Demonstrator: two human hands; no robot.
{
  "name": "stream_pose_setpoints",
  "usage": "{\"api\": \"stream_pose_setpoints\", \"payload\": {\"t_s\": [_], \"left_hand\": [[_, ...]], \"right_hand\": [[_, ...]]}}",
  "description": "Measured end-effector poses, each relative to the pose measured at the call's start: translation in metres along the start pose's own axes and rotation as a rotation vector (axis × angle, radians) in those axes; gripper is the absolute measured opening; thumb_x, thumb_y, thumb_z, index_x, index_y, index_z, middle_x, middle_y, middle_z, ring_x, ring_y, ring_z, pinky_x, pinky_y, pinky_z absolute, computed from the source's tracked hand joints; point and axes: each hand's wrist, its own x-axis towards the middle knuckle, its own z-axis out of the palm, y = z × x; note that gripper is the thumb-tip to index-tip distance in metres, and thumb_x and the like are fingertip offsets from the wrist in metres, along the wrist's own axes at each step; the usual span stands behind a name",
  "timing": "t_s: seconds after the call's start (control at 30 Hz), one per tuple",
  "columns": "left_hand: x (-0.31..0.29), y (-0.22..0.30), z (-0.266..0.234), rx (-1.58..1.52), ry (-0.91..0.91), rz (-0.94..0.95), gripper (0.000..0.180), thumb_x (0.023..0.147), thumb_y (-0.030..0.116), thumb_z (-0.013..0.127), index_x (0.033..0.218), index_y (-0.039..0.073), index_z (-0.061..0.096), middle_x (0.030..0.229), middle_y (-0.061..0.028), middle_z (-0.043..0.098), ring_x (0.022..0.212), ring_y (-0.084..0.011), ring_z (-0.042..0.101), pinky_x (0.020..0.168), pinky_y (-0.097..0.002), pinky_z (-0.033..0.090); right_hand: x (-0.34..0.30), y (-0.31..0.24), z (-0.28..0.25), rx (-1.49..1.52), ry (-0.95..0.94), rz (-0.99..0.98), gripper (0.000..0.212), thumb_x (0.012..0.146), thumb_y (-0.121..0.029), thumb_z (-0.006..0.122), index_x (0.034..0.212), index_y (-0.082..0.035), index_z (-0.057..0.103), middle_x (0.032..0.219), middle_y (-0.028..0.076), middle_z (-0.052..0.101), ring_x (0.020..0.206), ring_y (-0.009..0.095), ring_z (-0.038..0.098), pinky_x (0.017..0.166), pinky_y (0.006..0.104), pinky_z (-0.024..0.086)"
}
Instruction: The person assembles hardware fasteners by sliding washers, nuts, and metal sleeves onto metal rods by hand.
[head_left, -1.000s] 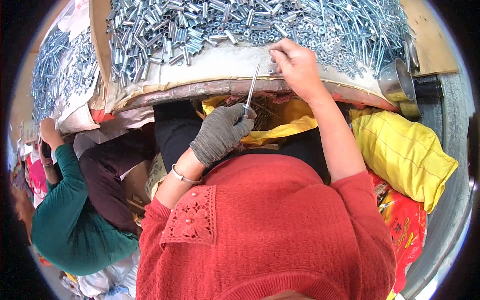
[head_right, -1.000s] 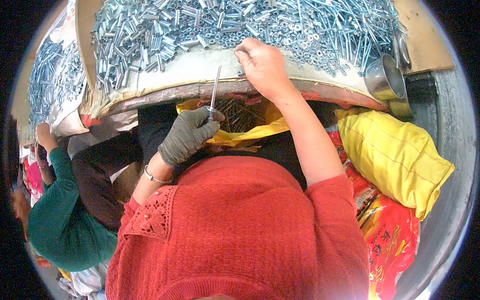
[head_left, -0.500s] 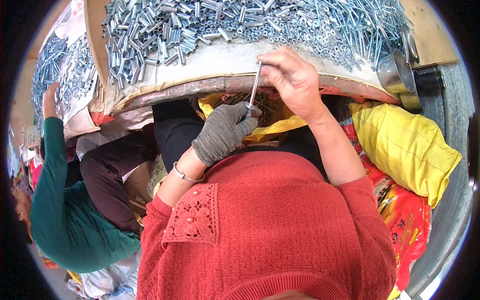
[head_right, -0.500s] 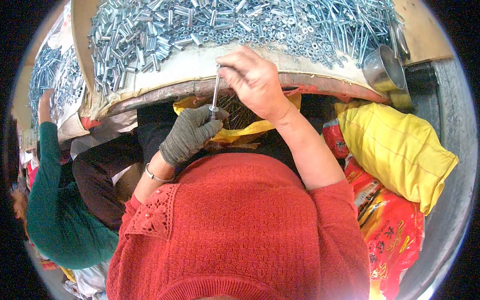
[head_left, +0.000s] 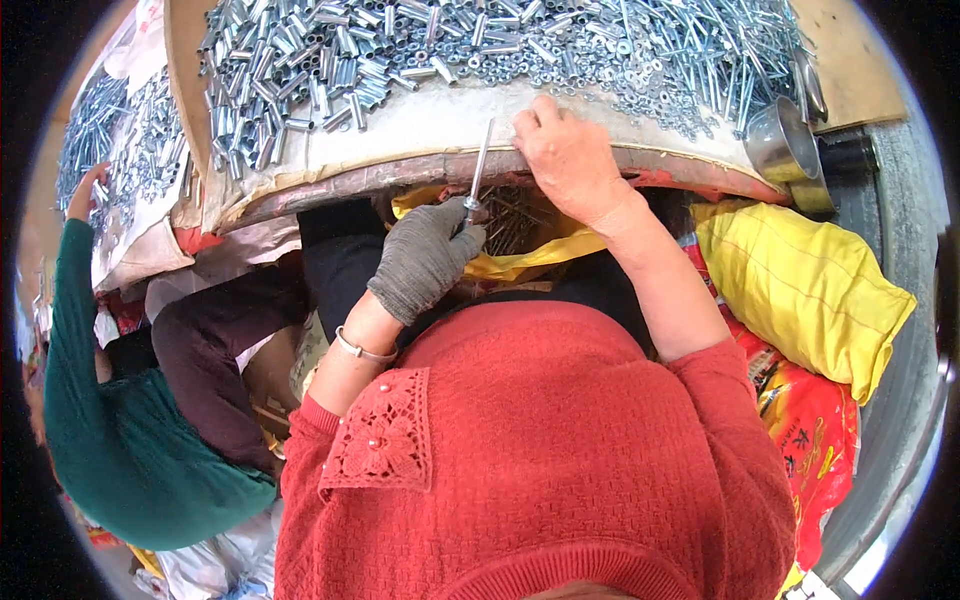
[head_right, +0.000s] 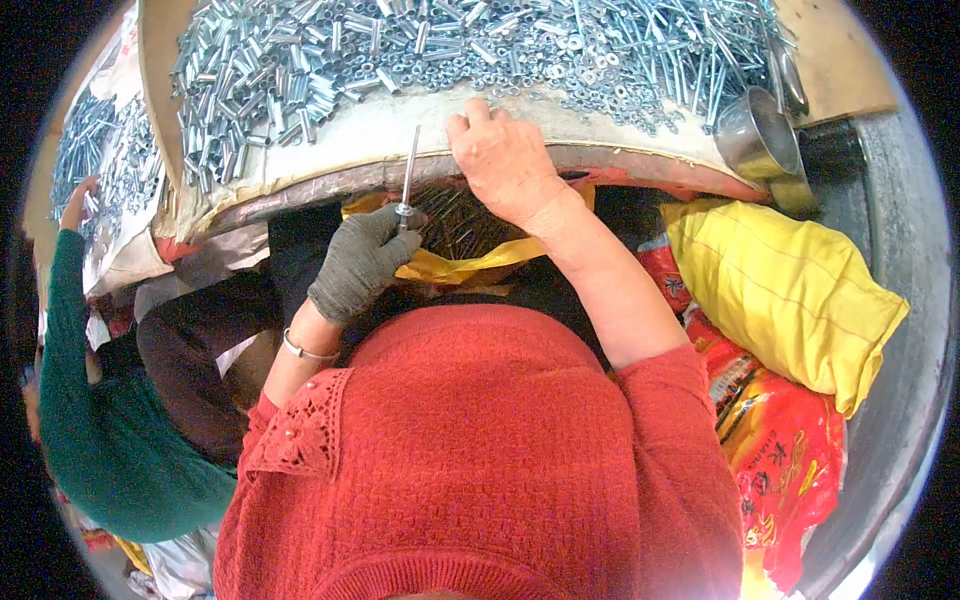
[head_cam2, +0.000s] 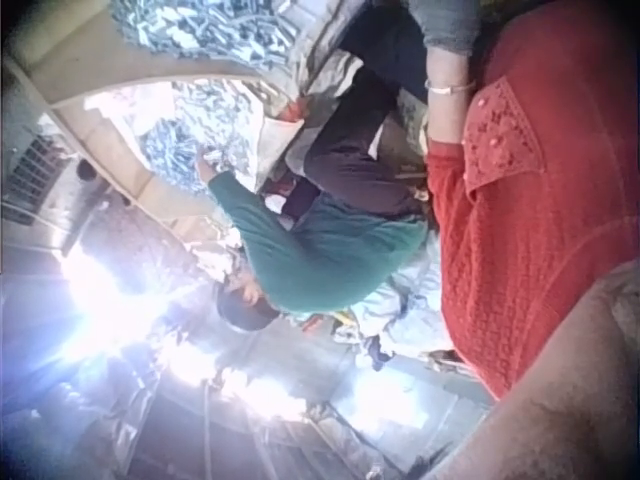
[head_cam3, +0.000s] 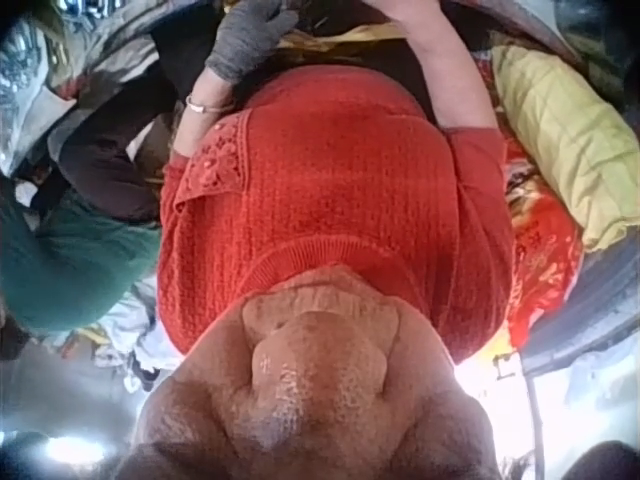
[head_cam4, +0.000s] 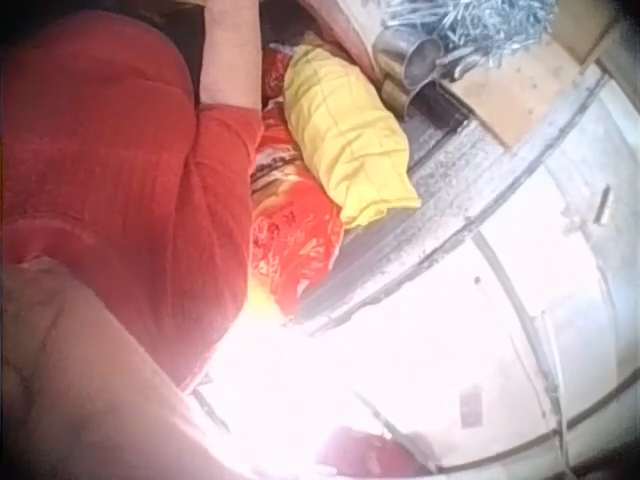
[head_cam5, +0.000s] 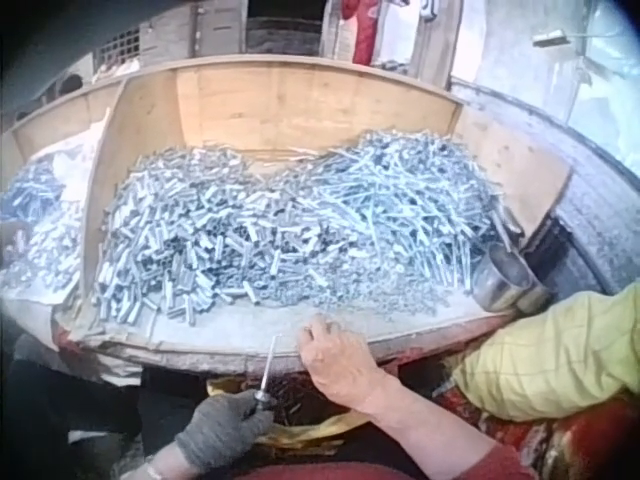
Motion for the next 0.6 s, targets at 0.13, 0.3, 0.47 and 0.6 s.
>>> {"api": "stream_pose_setpoints", "payload": {"t_s": [0.13,0.3,0.47,0.6], "left_hand": [[-0.001,0.000,-0.006,-0.011,-0.050,-0.106,0.028,0.084,0.032,0.057,0.098,0.009,0.065,0.075,-0.0195,0.063,0.073,-0.0372,0.062,0.064,-0.0454,0.048],[-0.003,0.007,-0.007,0.048,-0.047,-0.074,0.026,0.084,0.032,0.057,0.095,0.009,0.064,0.074,-0.0190,0.063,0.072,-0.0365,0.063,0.064,-0.0459,0.048],[-0.003,0.018,-0.010,0.211,-0.105,0.030,0.026,0.085,0.028,0.057,0.102,0.011,0.066,0.074,-0.0190,0.063,0.070,-0.0357,0.063,0.061,-0.0423,0.049],[-0.003,0.027,-0.009,0.391,-0.133,0.046,0.022,0.085,0.029,0.057,0.095,0.012,0.063,0.071,-0.0166,0.062,0.068,-0.0353,0.063,0.059,-0.0447,0.048]], "right_hand": [[0.005,-0.004,0.003,0.075,-0.046,0.110,0.010,0.083,-0.011,0.054,0.089,-0.003,0.052,0.088,0.016,0.056,0.075,0.033,0.063,0.060,0.0419,0.052],[0.003,0.010,-0.016,1.442,-0.136,0.487,0.010,0.090,-0.012,0.055,0.096,-0.003,0.057,0.078,0.005,0.062,0.063,0.013,0.061,0.049,0.0257,0.050],[-0.009,0.019,-0.039,1.515,-0.277,0.432,0.016,0.089,-0.010,0.058,0.102,-0.001,0.058,0.075,0.002,0.060,0.059,0.008,0.058,0.049,0.0206,0.050],[-0.016,0.023,-0.037,1.352,-0.326,0.372,0.016,0.089,-0.009,0.058,0.102,-0.001,0.060,0.076,0.003,0.061,0.060,0.007,0.059,0.051,0.0207,0.051]]}}
